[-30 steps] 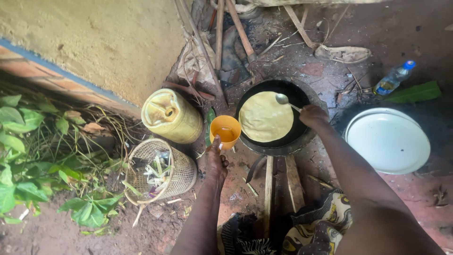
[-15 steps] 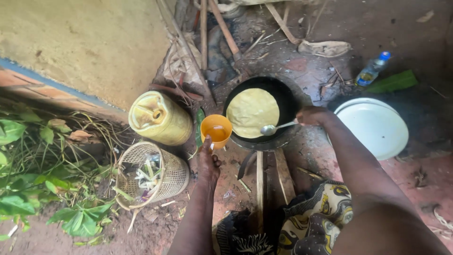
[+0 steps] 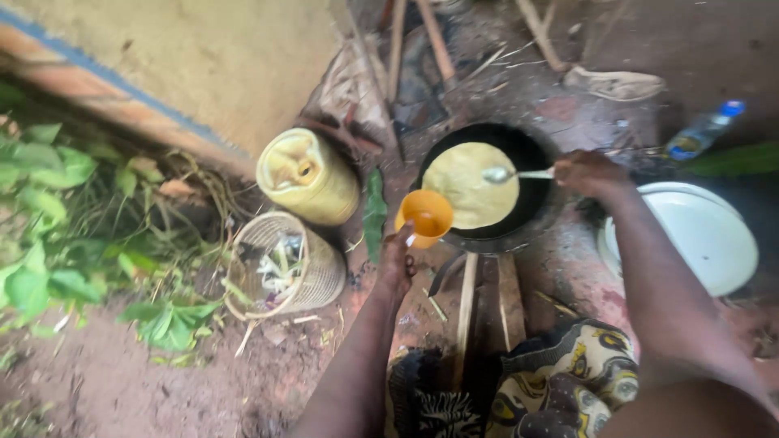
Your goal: The person cooks a flatbread on a pan over a wood fire. They pour oil from a cup onto the bread using a spoon, then rub the surface with a small cloth or paper. The person sits on the ground during the task.
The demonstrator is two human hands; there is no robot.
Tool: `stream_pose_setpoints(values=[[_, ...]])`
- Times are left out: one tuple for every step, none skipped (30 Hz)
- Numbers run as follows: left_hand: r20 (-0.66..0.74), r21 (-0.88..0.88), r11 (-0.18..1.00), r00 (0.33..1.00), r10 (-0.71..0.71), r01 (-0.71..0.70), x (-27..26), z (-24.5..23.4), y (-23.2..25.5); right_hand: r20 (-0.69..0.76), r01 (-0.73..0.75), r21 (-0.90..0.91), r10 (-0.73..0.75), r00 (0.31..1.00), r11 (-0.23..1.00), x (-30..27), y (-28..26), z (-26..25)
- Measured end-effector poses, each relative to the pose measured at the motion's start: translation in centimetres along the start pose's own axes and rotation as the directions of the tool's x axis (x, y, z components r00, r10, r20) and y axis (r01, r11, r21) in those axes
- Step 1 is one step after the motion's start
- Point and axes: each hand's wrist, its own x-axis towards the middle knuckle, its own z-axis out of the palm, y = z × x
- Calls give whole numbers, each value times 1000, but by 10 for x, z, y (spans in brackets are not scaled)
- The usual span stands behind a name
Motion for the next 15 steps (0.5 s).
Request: stream_pose_setpoints(values=[[-23, -4, 999, 998, -53, 53, -8, 5, 8, 26, -126, 81, 125, 992, 989, -33, -59, -44], [-45, -11, 994, 993, -105, 105, -15, 11, 15, 63, -252, 157, 245, 967, 955, -75, -107, -105], [-56, -10, 993, 991, -118, 117, -17, 9, 15, 79, -254, 156, 245, 966, 954, -78, -121, -105], [-15, -22, 998, 998, -60, 60, -20, 8, 14, 31, -133, 96, 130, 991, 987, -81, -134, -106], [43, -27, 1000, 999, 2, 0, -18, 12, 15, -24, -22, 36, 23, 999, 999, -86, -143, -110], [50, -16, 1000, 999, -7, 8, -28, 12, 16, -22, -36, 42, 37, 999, 998, -104, -174, -114], [58, -33, 999, 998, -3, 5, -35, 15, 21, 74, -32, 82, 26, 997, 996, -119, -206, -123], [66, -50, 999, 998, 1, 2, -44, 18, 27, 168, -29, 123, 8, 986, 992, -134, -238, -132], [72, -43, 999, 997, -3, 6, -39, 17, 24, 167, -38, 126, 17, 986, 991, -117, -232, -109], [91, -86, 996, 996, 2, 5, -34, 15, 22, 56, 38, 137, -46, 997, 990, -101, -227, -86], [106, -134, 991, 994, 11, 3, -29, 12, 20, -53, 122, 134, -116, 992, 984, -82, -223, -64], [108, -133, 991, 994, 9, 5, -22, 10, 18, -52, 119, 134, -113, 992, 984, -88, -229, -69], [101, -185, 982, 995, -4, 23, -17, 7, 15, -64, 200, 348, -189, 980, 916, -93, -237, -74], [94, -237, 971, 995, -17, 39, -11, 3, 12, -92, 267, 543, -259, 961, 796, -98, -245, -78], [91, -244, 969, 996, -17, 39, -16, 3, 19, -88, 269, 540, -264, 960, 798, -96, -244, -78]])
